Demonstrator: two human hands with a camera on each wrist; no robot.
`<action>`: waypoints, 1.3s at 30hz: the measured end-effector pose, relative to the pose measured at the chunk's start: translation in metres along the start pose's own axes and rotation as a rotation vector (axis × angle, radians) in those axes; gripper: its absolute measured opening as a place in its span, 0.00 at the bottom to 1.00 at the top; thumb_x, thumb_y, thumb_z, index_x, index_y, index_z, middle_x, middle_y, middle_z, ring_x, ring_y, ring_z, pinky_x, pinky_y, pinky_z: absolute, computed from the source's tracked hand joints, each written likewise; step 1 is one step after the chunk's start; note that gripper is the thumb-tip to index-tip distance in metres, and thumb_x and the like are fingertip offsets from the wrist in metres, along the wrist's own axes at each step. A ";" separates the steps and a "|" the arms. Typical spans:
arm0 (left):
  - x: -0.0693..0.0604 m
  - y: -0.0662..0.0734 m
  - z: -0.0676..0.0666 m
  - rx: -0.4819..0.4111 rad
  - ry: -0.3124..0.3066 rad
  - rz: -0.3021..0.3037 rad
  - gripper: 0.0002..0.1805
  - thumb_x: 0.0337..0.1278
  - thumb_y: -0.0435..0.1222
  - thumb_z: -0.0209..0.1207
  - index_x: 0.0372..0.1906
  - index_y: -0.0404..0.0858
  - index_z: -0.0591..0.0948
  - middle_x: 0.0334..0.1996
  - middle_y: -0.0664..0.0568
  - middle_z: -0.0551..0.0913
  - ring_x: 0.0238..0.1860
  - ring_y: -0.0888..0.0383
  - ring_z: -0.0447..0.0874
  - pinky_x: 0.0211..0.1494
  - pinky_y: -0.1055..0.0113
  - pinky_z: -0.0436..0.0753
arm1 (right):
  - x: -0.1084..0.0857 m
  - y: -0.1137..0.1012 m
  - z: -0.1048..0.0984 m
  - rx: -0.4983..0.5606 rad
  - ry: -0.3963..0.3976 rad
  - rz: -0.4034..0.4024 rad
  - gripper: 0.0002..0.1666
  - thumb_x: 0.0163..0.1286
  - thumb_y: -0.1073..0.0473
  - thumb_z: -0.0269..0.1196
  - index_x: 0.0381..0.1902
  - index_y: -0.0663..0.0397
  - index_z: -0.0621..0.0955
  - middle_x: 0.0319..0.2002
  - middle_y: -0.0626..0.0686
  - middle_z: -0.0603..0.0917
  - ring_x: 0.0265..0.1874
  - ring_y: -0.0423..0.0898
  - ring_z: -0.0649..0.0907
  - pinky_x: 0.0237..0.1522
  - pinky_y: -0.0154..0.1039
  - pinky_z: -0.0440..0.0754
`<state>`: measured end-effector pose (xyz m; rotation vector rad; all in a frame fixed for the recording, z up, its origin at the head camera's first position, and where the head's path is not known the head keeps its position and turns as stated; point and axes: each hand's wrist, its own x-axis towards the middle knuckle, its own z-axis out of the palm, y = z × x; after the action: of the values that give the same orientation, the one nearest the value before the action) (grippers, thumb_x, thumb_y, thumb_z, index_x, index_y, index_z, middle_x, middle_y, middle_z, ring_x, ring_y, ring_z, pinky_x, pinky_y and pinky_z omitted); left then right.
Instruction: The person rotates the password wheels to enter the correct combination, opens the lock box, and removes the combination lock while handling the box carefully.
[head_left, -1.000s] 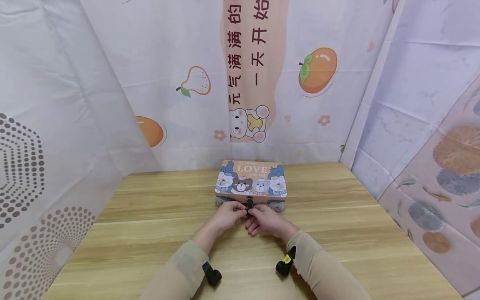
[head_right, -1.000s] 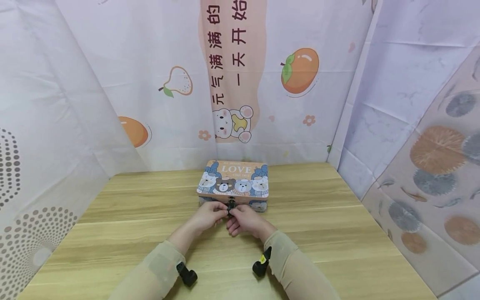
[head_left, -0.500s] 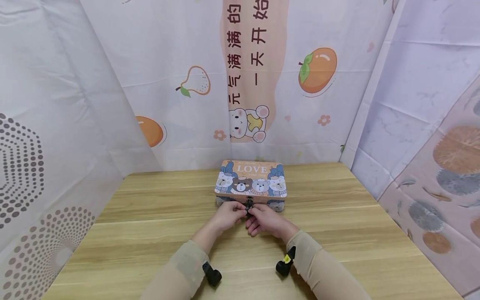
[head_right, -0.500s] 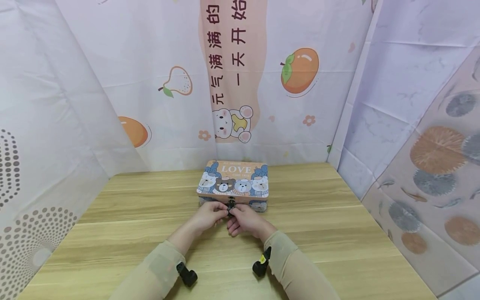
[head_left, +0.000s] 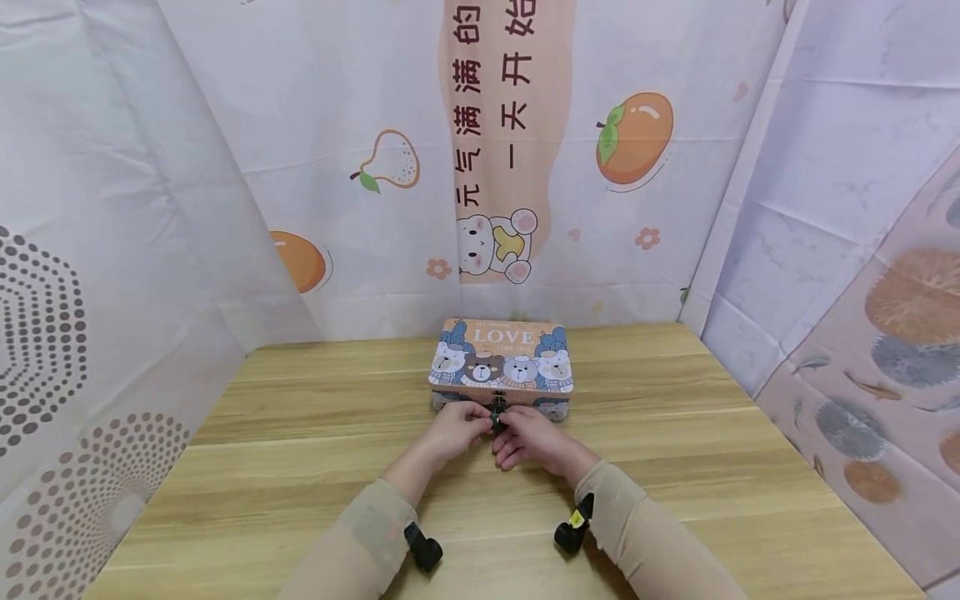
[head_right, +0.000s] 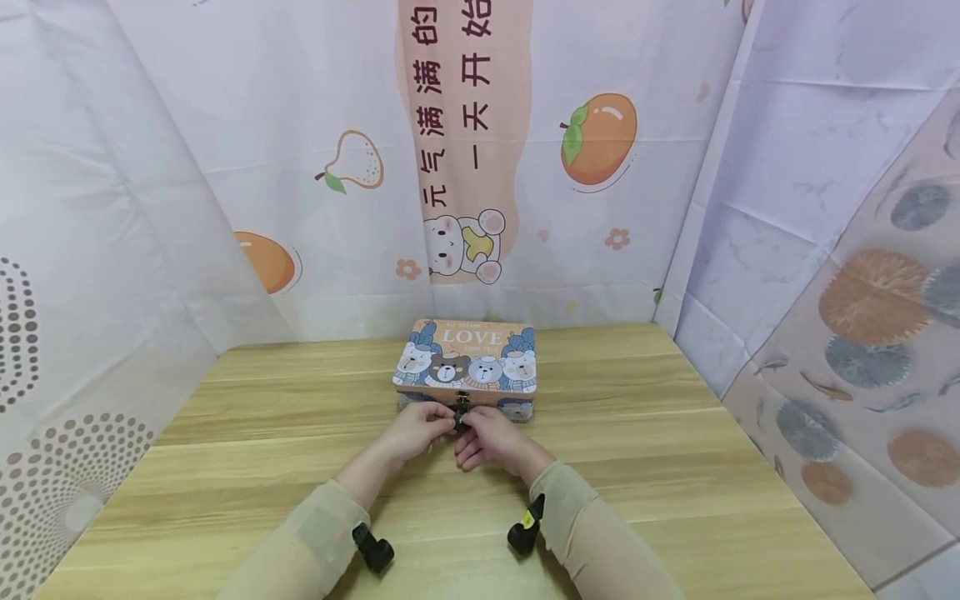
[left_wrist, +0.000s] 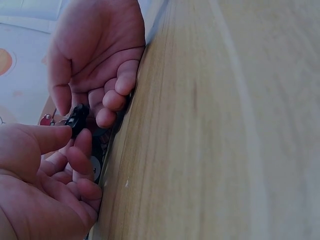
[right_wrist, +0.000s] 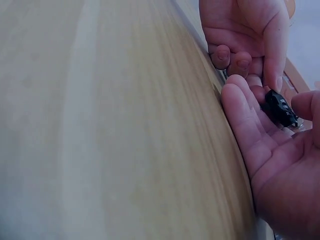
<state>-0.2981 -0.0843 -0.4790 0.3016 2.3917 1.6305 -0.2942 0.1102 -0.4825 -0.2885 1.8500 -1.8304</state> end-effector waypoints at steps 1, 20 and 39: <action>0.000 0.000 0.000 0.000 0.002 -0.002 0.07 0.70 0.32 0.58 0.45 0.32 0.83 0.35 0.43 0.84 0.26 0.57 0.75 0.23 0.69 0.70 | 0.000 0.000 0.000 -0.002 -0.003 -0.003 0.19 0.83 0.57 0.44 0.58 0.69 0.68 0.37 0.63 0.82 0.30 0.50 0.85 0.35 0.46 0.87; -0.001 0.002 -0.001 -0.015 0.003 -0.006 0.07 0.71 0.30 0.57 0.44 0.31 0.82 0.35 0.44 0.84 0.28 0.56 0.75 0.25 0.69 0.70 | 0.001 0.000 0.004 -0.025 0.030 -0.006 0.16 0.83 0.58 0.46 0.56 0.66 0.69 0.35 0.63 0.83 0.28 0.49 0.85 0.33 0.45 0.87; -0.003 0.000 0.001 -0.046 0.003 0.001 0.08 0.70 0.31 0.57 0.45 0.29 0.82 0.36 0.42 0.84 0.27 0.56 0.74 0.24 0.70 0.70 | -0.001 0.000 0.007 -0.018 0.048 -0.007 0.14 0.81 0.59 0.49 0.51 0.66 0.70 0.32 0.60 0.83 0.25 0.48 0.84 0.30 0.42 0.87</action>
<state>-0.2952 -0.0840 -0.4791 0.2917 2.3530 1.6844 -0.2901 0.1047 -0.4822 -0.2593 1.9010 -1.8413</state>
